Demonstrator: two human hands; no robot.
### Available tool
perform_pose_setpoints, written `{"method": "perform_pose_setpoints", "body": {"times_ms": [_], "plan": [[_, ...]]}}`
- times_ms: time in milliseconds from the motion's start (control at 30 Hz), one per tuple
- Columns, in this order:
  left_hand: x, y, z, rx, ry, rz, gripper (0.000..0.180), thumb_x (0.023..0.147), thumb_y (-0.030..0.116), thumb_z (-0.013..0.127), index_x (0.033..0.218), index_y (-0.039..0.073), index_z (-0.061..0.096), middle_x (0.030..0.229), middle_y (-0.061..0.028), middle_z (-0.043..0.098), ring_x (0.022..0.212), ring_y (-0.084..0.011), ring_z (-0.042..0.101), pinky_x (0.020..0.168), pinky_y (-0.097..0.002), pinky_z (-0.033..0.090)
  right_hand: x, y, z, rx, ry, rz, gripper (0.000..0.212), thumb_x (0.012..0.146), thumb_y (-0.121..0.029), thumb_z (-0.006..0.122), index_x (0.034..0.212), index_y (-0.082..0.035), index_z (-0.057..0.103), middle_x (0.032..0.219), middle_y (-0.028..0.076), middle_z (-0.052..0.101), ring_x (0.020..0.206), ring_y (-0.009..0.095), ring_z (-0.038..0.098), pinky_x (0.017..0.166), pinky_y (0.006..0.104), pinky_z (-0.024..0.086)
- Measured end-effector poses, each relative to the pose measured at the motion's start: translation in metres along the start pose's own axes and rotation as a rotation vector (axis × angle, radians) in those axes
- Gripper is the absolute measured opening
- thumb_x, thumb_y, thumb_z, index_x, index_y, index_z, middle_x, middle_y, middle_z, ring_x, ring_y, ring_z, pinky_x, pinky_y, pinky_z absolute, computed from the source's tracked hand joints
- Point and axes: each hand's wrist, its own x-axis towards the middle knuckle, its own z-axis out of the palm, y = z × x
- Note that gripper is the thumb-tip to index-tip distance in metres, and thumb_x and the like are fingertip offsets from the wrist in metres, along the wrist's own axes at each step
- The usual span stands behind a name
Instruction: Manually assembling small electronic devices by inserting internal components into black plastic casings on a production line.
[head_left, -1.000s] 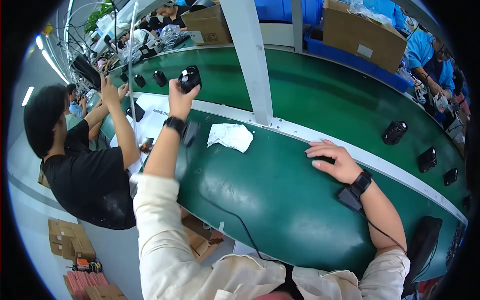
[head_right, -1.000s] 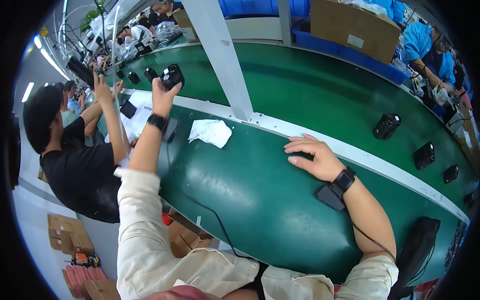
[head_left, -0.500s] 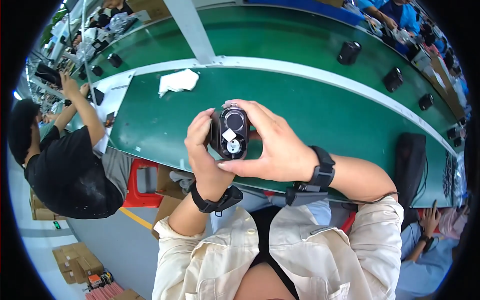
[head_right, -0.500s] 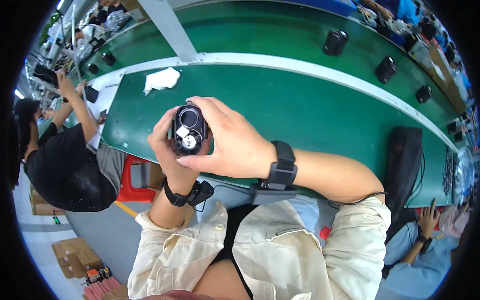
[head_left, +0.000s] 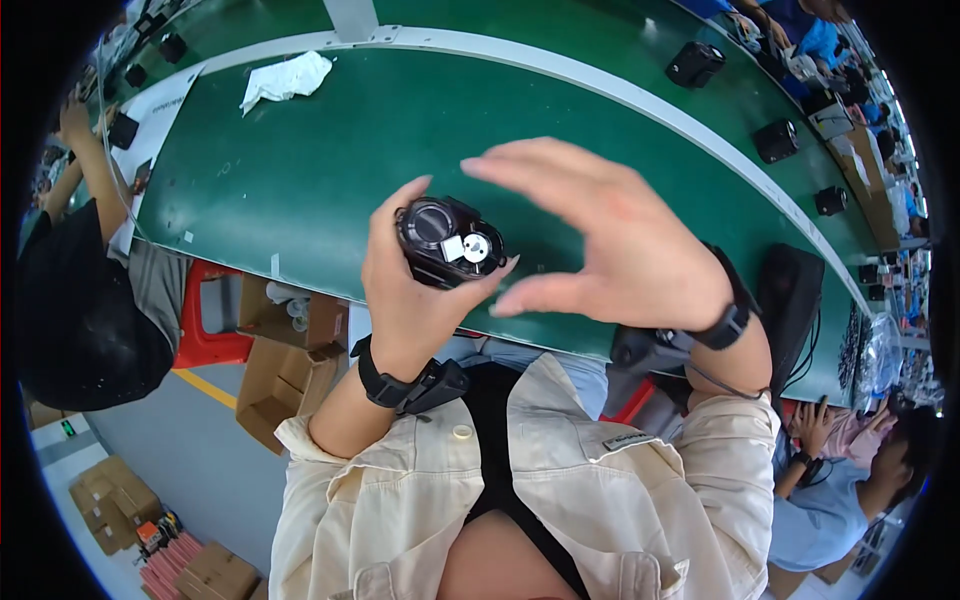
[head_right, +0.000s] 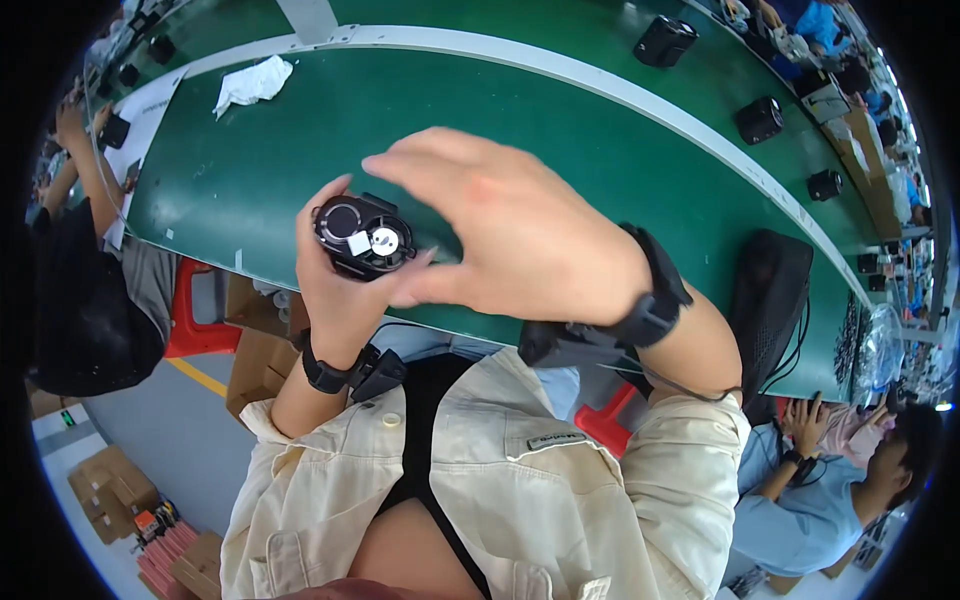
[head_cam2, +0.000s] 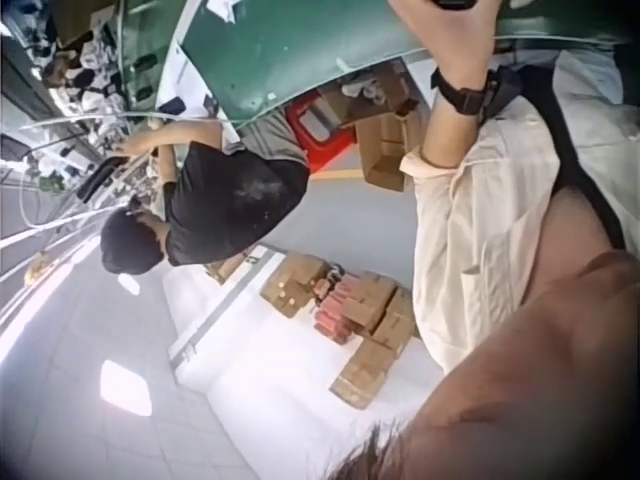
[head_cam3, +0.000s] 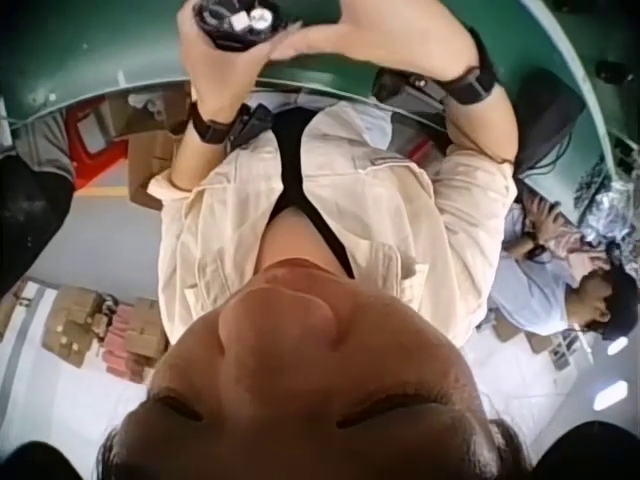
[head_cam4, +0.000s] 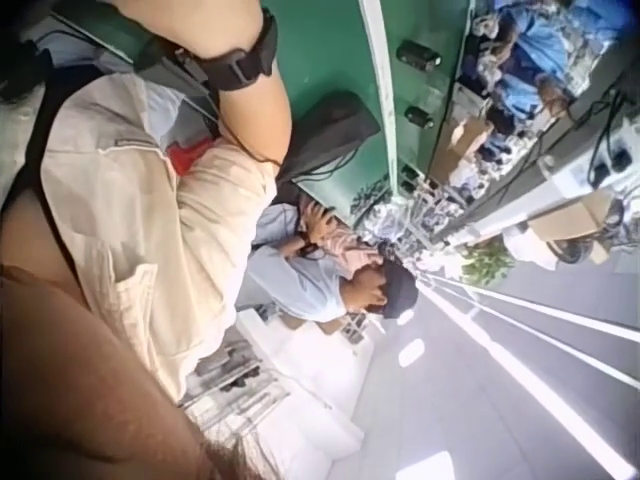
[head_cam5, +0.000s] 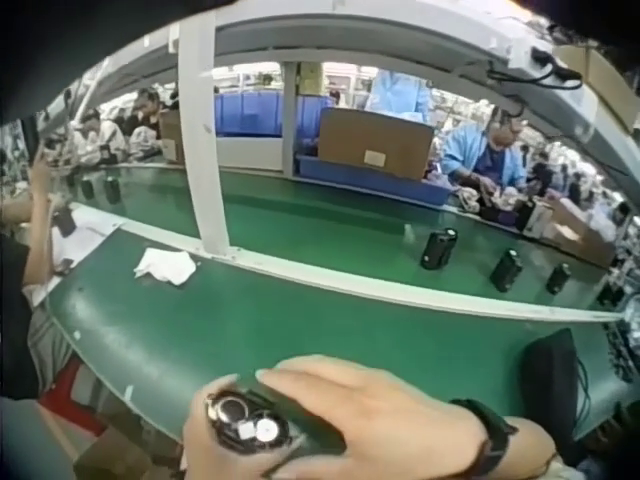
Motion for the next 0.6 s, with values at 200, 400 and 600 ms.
{"method": "perform_pose_setpoints", "body": {"times_ms": [200,400,600], "plan": [[-0.01,-0.018,0.002,-0.19,0.045,-0.067,0.091,0.058,0.01,0.091,0.13,0.004,0.035,0.12,-0.0113,0.051,0.102,-0.0199,0.058,0.088,-0.0323,0.051,0.0,-0.017,0.007,0.015,0.068,0.165,0.046,0.064,-0.013,0.085,0.101,0.0,0.062,0.099,0.01,0.063,0.082,0.02,0.061,0.066,0.0299,0.049],[-0.008,-0.027,0.012,-0.17,0.222,0.239,0.078,0.063,0.015,0.087,0.125,0.005,0.04,0.121,-0.0158,0.046,0.114,-0.0329,0.05,0.094,-0.0411,0.044,0.004,-0.016,0.037,-0.079,0.315,0.058,0.035,0.065,-0.011,0.085,0.092,-0.001,0.063,0.085,0.009,0.063,0.071,0.02,0.06,0.058,0.0291,0.047],[-0.006,-0.026,0.013,-0.082,0.278,0.252,0.078,0.064,0.017,0.087,0.125,0.006,0.04,0.119,-0.0157,0.046,0.113,-0.0352,0.05,0.094,-0.0437,0.043,0.009,-0.011,0.049,-0.073,0.426,-0.029,0.017,0.074,-0.005,0.079,0.084,0.0,0.066,0.075,0.008,0.062,0.065,0.017,0.057,0.058,0.0275,0.045]]}}
